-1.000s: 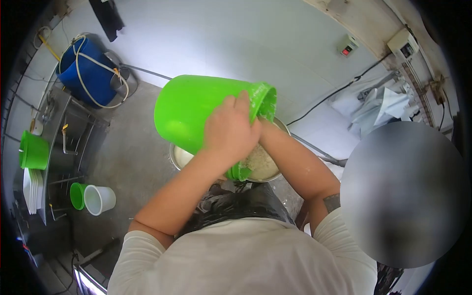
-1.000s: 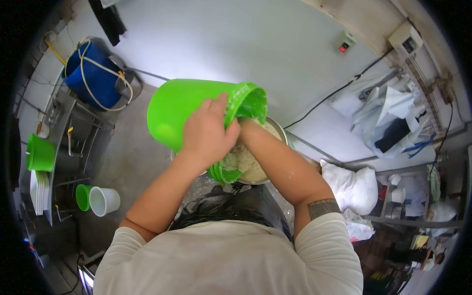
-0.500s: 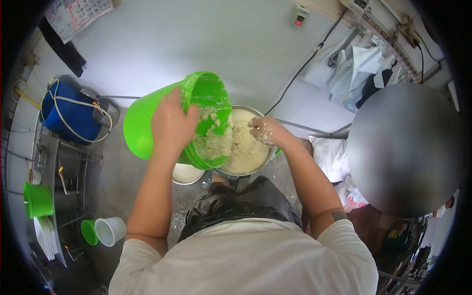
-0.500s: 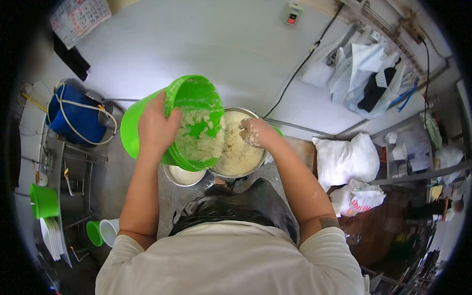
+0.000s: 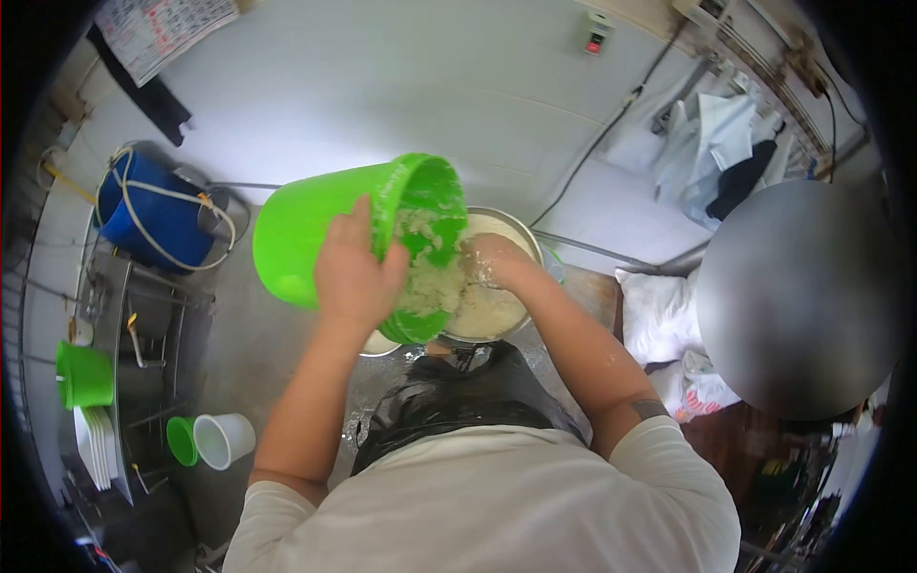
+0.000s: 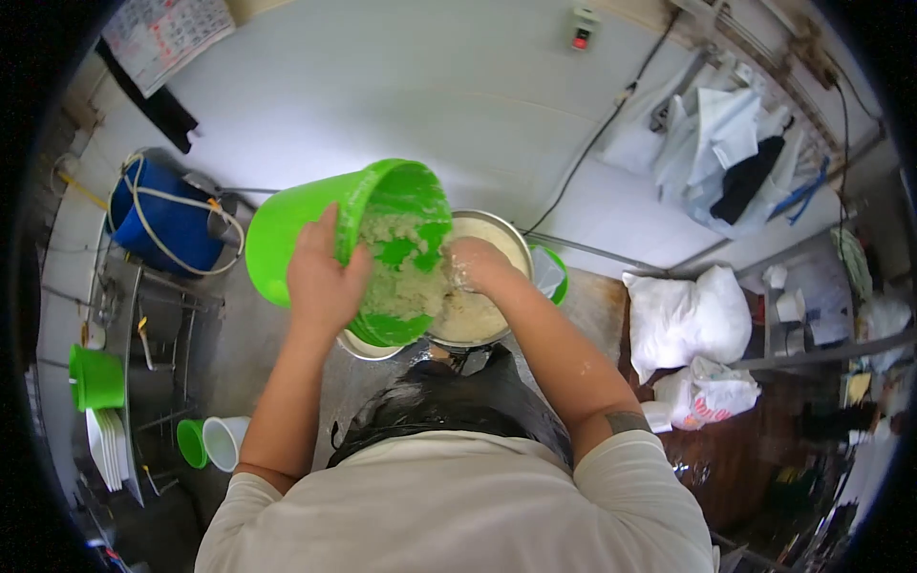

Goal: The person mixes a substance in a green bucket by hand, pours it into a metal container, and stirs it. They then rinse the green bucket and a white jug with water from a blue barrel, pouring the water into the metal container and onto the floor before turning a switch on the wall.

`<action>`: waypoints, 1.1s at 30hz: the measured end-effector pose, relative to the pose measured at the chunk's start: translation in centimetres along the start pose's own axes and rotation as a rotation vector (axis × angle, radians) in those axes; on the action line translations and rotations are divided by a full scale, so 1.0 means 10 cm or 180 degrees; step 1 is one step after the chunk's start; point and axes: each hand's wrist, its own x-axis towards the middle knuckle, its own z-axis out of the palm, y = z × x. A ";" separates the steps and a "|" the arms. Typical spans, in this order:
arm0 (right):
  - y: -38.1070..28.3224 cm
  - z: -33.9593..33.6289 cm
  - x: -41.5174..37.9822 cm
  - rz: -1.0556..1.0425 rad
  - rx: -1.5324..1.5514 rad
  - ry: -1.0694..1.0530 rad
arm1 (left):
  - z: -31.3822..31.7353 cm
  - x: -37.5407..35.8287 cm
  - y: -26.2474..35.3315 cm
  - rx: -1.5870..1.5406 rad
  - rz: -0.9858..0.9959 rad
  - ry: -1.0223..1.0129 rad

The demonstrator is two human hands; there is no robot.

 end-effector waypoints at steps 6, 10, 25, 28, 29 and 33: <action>-0.99 0.62 0.82 -0.1009 0.0082 0.0320 | 0.05 -0.44 0.34 -0.0087 0.0433 -0.0219; -1.30 0.77 1.13 -0.1066 -0.0367 0.0059 | -0.03 -0.56 0.49 -0.0275 0.0535 -0.0335; -0.85 0.09 0.70 -0.1063 -0.1094 -0.0925 | -0.11 0.14 0.15 -0.0277 -0.0217 -0.0085; -0.64 -0.26 0.42 -0.0927 -0.1228 -0.1223 | -0.05 0.20 0.12 -0.0166 -0.0151 -0.0179; -0.57 -0.39 0.33 -0.0849 -0.1291 -0.1319 | 0.01 0.21 0.06 -0.0140 -0.0145 -0.0051; -0.51 -0.73 0.22 -0.0279 -0.1360 -0.1545 | 0.01 0.23 -0.04 -0.0151 -0.0107 -0.0023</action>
